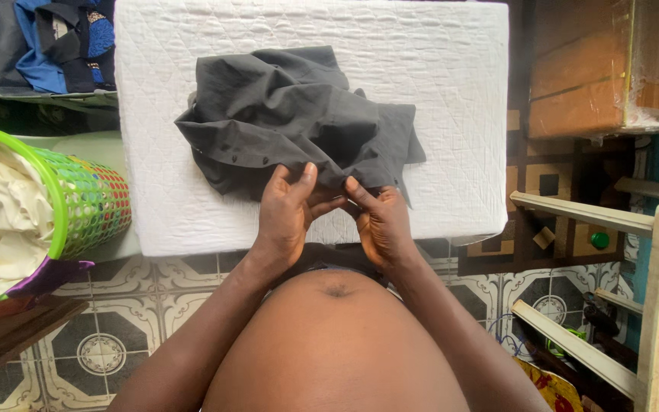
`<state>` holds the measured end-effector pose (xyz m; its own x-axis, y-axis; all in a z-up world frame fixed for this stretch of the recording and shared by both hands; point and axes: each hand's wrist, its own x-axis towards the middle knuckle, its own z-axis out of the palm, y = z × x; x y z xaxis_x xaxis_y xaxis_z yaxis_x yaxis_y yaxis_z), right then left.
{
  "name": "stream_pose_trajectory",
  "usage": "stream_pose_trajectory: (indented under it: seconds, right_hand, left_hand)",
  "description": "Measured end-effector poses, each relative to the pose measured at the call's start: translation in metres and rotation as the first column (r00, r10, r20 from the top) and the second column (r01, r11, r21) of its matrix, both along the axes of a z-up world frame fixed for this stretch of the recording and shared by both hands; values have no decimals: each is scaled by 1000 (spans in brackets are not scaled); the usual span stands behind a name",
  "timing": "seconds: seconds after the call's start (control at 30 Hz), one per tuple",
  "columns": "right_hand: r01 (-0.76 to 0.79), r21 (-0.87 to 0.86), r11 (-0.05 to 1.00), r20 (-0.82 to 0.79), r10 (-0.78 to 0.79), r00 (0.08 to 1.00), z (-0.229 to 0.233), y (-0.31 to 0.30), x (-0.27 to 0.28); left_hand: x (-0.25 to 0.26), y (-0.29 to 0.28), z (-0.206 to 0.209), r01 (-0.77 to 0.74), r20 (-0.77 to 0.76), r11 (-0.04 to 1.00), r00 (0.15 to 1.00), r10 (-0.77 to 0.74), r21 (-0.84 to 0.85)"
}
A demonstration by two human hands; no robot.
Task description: The person takes a black garment from a basket and spreads it out on a white surface. They then fold the garment by hand.
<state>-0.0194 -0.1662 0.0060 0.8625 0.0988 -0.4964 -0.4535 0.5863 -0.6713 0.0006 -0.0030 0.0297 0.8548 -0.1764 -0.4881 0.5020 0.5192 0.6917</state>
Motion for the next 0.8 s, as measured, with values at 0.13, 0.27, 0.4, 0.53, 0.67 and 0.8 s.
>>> stream_pose_trajectory:
  seconds: [0.13,0.27,0.4,0.53,0.67,0.8]
  right_hand:
    - [-19,-52,998,-30,17,999,0,-8,2]
    - [-8,-72,997,-26,6,1000,-7,-10,2]
    - [28,-86,996,-37,-31,999,-13,-17,1]
    - [33,-134,990,8,-32,999,-11,-18,3]
    - [35,-92,995,-33,-38,999,-4,-12,4]
    - [8,-101,995,-60,-14,998,1,-11,5]
  left_hand:
    - [0,10,0,-58,-60,998,997,57,-12]
    - [0,20,-8,-143,-88,981,987,133,-128]
    - [4,28,-16,-195,-95,974,978,184,-120]
    - [4,35,-16,-258,-100,955,964,245,-147]
    - [7,37,-8,-251,-144,948,964,226,-194]
    - [4,33,-4,-172,-115,971,981,154,-168]
